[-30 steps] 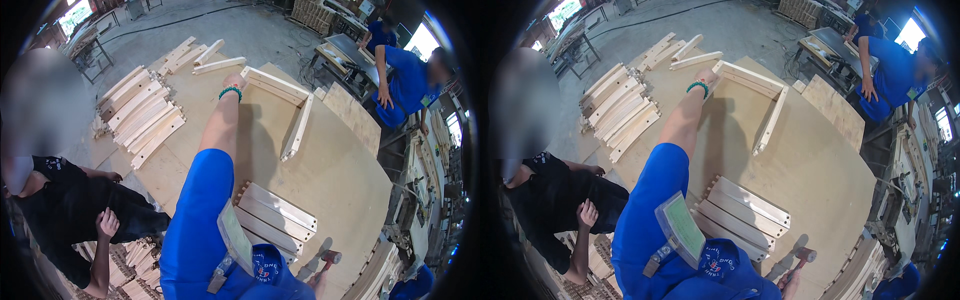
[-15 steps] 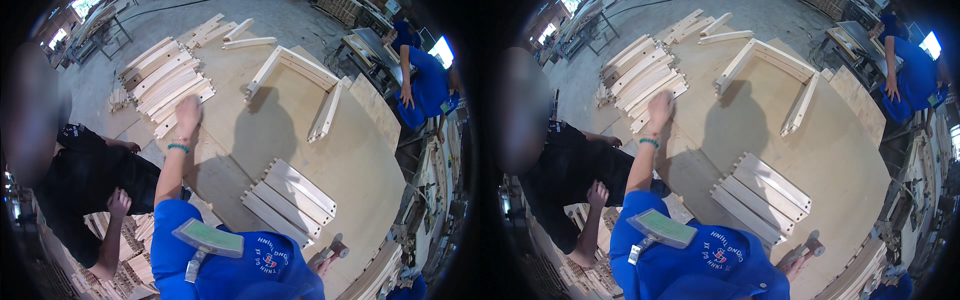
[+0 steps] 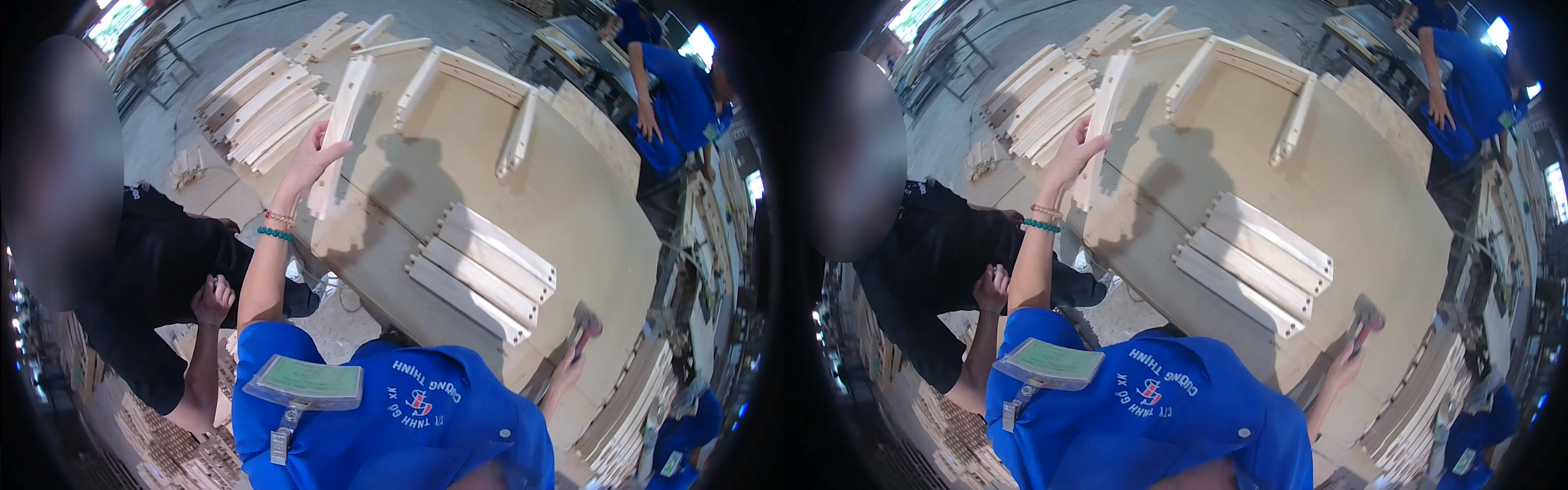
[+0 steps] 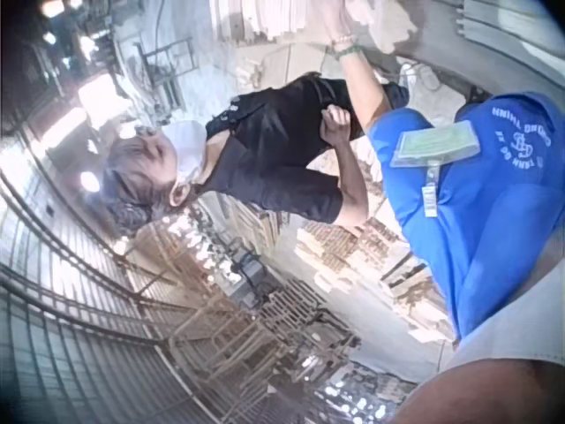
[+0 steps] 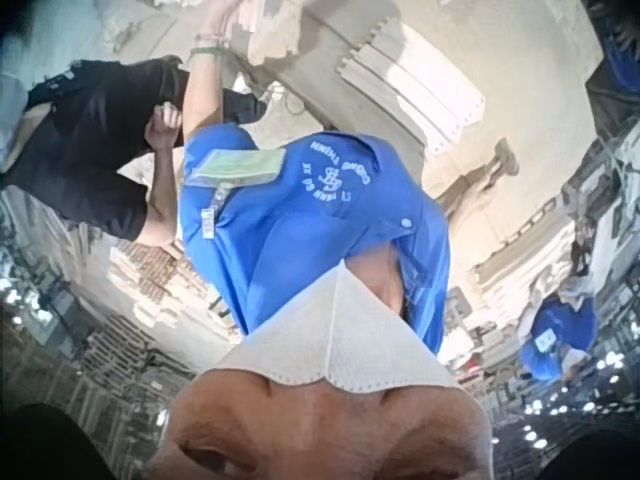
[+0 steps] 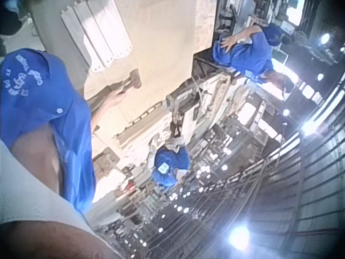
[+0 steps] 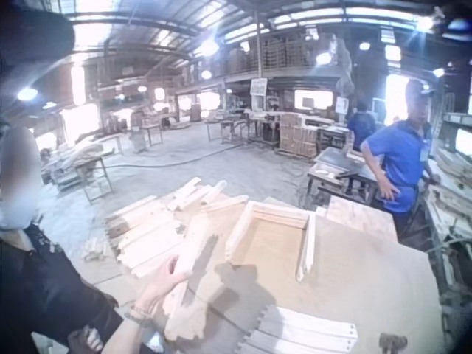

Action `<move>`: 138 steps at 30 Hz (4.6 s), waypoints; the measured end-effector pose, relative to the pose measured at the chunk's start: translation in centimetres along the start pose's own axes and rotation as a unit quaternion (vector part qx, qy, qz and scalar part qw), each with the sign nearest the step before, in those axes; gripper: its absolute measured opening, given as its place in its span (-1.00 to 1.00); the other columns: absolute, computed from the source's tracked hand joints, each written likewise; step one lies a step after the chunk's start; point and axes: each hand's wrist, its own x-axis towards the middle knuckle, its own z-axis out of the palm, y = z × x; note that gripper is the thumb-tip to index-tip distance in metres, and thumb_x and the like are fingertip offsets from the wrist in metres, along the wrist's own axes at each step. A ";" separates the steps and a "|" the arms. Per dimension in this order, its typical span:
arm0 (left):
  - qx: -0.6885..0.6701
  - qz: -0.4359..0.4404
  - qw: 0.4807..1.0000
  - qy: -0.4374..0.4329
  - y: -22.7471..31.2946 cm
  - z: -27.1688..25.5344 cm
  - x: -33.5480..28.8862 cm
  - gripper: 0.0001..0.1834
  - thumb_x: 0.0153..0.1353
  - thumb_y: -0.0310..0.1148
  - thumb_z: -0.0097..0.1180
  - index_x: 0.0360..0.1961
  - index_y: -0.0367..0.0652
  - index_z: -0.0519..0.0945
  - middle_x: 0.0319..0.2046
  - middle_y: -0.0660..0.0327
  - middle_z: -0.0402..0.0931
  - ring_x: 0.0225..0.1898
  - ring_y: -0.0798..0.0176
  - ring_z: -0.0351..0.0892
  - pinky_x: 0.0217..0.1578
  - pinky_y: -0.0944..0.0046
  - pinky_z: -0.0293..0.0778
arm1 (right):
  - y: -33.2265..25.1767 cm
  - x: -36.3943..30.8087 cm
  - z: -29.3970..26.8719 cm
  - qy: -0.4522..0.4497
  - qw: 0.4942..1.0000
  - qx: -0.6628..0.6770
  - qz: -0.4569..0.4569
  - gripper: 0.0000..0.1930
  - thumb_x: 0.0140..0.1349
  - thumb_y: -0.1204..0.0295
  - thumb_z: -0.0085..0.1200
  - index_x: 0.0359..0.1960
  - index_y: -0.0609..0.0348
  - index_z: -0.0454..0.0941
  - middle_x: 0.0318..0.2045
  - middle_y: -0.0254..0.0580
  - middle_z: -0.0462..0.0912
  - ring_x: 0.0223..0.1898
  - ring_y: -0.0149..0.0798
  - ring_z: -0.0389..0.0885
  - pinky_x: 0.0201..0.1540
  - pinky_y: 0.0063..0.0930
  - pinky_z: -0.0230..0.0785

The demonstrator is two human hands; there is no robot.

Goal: The person assembles wooden furniture frames by hand, using a rubber mallet to fit wooden slats and dowels into pre-drilled holes. They repeatedly pick up pieces, align them, and tap them into place to form rectangular frames.

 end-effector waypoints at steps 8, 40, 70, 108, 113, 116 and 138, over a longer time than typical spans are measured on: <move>-0.354 -0.250 0.863 -0.259 4.0 12.6 -4.3 -0.38 0.25 0.18 -0.10 -0.01 -0.19 0.37 -0.53 0.43 0.27 -0.61 0.53 0.30 -0.62 0.49 0.35 | -7.8 3.6 -1.5 0.039 0.973 0.039 -0.225 -0.57 0.15 0.41 0.10 0.10 0.10 0.39 0.03 0.00 0.45 0.05 0.03 0.43 0.06 -0.18 0.31; -0.167 -0.061 0.882 -0.437 4.9 35.3 -19.8 -0.39 0.06 -0.49 0.23 0.13 -0.30 0.25 0.05 -0.05 0.41 0.12 0.14 0.38 0.19 0.14 0.23 | -10.9 -4.7 -6.0 -0.109 0.953 0.214 -0.187 -0.51 -0.07 0.31 0.19 -0.07 0.17 0.36 -0.28 -0.07 0.50 -0.22 0.05 0.51 -0.22 -0.11 0.33; -0.182 -0.013 0.958 -0.222 0.7 34.7 -7.2 -0.46 0.21 -0.33 0.16 0.13 -0.23 0.21 -0.01 0.09 0.42 -0.03 0.28 0.45 -0.11 0.26 0.50 | -9.7 -3.9 -1.6 -0.103 0.916 0.173 -0.348 -0.62 0.11 0.36 0.12 0.00 0.09 0.45 0.11 -0.03 0.38 0.15 0.04 0.35 0.09 -0.19 0.31; 0.235 0.263 0.900 -0.256 4.7 42.1 -10.1 -0.35 0.06 -0.18 0.24 -0.01 -0.31 0.18 -0.25 -0.19 0.52 -0.22 -0.25 0.54 -0.24 -0.03 0.46 | -19.0 8.6 -28.0 0.027 0.920 0.272 -0.281 -0.64 0.39 0.14 -0.25 -0.09 0.15 0.45 -0.56 -0.34 0.41 -0.55 -0.46 0.39 -0.48 -0.50 0.27; 0.271 0.231 0.896 -0.265 4.9 41.9 -9.6 -0.35 0.05 -0.19 0.23 -0.02 -0.33 0.17 -0.27 -0.21 0.52 -0.21 -0.26 0.53 -0.23 -0.04 0.45 | -19.2 8.2 -22.5 0.054 0.909 0.132 -0.392 -0.64 0.40 0.16 -0.29 -0.10 0.17 0.44 -0.41 0.00 0.46 -0.42 0.02 0.41 -0.26 -0.22 0.34; 0.271 0.251 0.891 -0.266 4.9 42.2 -8.8 -0.35 0.04 -0.19 0.23 -0.03 -0.34 0.17 -0.30 -0.23 0.52 -0.21 -0.27 0.53 -0.23 -0.07 0.44 | -18.6 8.1 -20.8 -0.149 0.948 0.053 -0.275 -0.52 0.36 0.02 -0.25 -0.21 0.27 0.45 -0.50 -0.01 0.47 -0.44 -0.05 0.42 -0.26 -0.26 0.32; 0.235 0.316 0.877 -0.274 1.8 42.0 -6.1 -0.31 -0.06 -0.16 0.30 0.03 -0.27 0.29 -0.14 -0.09 0.51 -0.05 -0.15 0.48 -0.06 0.00 0.39 | -16.1 6.0 -13.7 -0.245 0.816 0.521 0.053 -0.53 0.29 -0.07 -0.13 -0.17 0.13 0.30 -0.46 -0.05 0.63 -0.86 -0.64 0.11 -0.83 -0.72 -0.04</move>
